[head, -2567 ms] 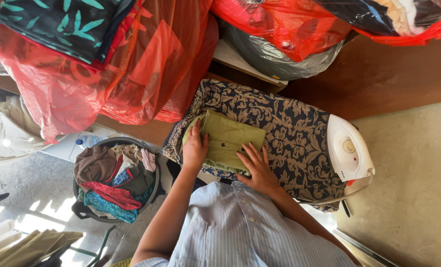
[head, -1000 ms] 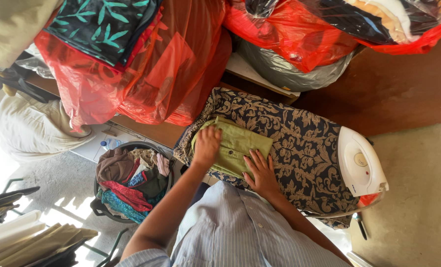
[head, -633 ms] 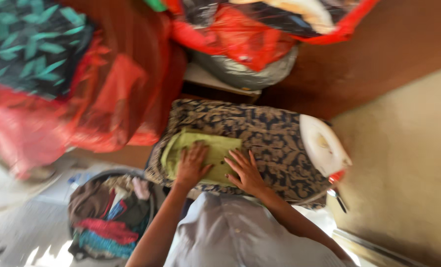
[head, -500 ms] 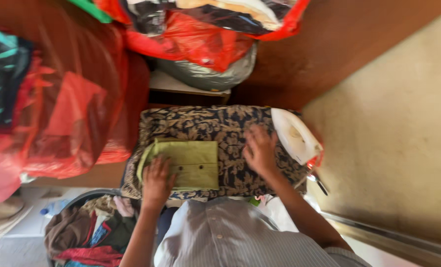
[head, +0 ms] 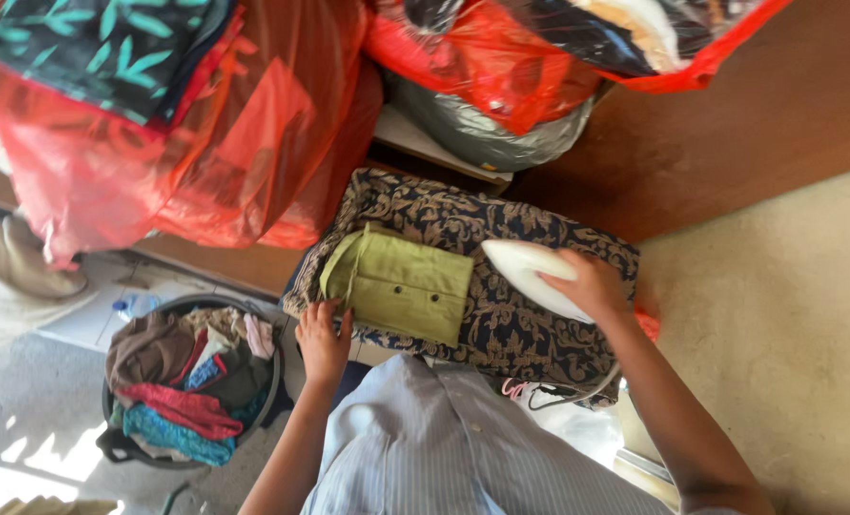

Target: The person irons a green shirt on a patterned ironing board, then folds it and places it on a nearby pile. They then pick up a blue patterned cloth, iron it, fold it, and place it on the pile. Finally, they iron a red cloth and a turquoise cloth, folding each after ironing.

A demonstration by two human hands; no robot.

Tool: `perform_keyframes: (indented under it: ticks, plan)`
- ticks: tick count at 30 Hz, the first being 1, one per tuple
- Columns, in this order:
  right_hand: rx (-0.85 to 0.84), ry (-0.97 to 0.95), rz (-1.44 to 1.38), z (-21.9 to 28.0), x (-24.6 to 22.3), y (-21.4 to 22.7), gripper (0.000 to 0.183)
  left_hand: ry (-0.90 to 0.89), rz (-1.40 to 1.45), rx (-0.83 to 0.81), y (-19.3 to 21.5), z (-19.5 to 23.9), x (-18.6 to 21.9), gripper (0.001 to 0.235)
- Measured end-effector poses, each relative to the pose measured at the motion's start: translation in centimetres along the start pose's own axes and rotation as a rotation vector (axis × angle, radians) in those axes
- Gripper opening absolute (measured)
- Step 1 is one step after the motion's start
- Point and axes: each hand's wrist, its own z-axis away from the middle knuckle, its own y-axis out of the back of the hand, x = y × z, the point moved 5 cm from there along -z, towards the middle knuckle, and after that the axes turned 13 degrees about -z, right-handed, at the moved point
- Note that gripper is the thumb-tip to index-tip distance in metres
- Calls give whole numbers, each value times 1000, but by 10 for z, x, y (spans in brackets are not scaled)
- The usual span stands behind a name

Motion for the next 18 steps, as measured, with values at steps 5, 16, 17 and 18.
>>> perform_keyframes:
  ticks: [5,16,17,18]
  plan:
    - [-256,444,7,-41,-117,-82,48,136,126,21,-22,-2,-10,19]
    - [-332,381,108,-85,-188,-139,49,251,210,-6,-33,-2,-18,13]
    - [-334,351,102,-87,-176,-137,49,246,206,-15,-34,-3,-20,13]
    - [-337,320,97,-87,-162,-132,50,242,202,-24,-36,-4,-21,14]
